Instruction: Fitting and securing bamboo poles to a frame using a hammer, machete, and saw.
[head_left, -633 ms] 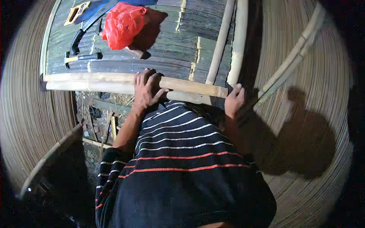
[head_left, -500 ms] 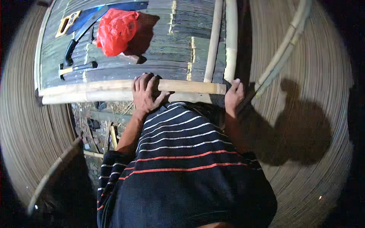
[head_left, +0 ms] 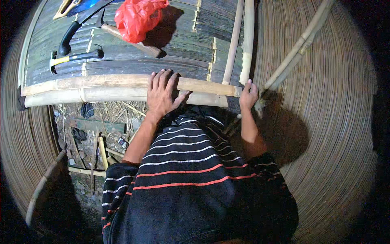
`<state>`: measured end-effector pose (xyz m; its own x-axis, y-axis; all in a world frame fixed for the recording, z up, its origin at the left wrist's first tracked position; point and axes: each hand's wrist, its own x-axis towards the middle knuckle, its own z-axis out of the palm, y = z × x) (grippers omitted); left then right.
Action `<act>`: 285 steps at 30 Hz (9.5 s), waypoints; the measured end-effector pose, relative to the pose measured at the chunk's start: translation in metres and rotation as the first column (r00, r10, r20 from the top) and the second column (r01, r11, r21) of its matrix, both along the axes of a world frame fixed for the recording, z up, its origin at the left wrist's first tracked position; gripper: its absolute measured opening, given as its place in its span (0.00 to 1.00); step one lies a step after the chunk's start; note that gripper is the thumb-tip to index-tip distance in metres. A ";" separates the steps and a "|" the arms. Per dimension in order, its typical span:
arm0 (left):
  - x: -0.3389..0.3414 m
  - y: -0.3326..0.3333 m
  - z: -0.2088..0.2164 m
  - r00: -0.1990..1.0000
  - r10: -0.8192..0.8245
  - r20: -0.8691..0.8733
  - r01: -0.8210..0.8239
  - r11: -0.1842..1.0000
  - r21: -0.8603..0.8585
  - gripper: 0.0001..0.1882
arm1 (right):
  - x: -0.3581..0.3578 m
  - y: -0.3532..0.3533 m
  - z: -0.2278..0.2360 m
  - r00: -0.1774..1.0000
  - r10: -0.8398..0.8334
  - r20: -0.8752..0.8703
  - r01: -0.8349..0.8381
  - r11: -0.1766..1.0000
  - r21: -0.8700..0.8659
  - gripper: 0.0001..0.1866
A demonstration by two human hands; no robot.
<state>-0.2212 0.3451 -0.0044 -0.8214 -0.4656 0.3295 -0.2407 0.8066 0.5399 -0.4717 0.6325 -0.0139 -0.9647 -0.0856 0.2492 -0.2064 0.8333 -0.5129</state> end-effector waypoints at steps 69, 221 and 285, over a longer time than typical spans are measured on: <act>-0.093 0.134 -0.002 0.953 0.086 0.292 -0.045 0.989 -0.144 0.39 | -0.070 -0.088 0.051 0.691 0.572 0.442 -0.624 0.781 -0.034 0.56; -0.100 0.126 0.016 0.935 -0.009 0.356 0.068 0.986 -0.153 0.25 | -0.127 -0.074 0.073 0.770 0.500 0.395 -0.595 0.786 0.166 0.41; -0.110 0.144 0.013 0.350 0.910 0.223 -0.401 -0.069 0.913 0.52 | -0.084 0.043 0.021 0.513 0.462 0.724 -0.550 0.824 -0.136 0.70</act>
<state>-0.3310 0.4889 0.0091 0.1777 -0.8500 -0.4959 0.0492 -0.4956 0.8671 -0.5561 0.6751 0.0067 -0.6116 -0.5978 -0.5183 -0.2262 0.7598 -0.6095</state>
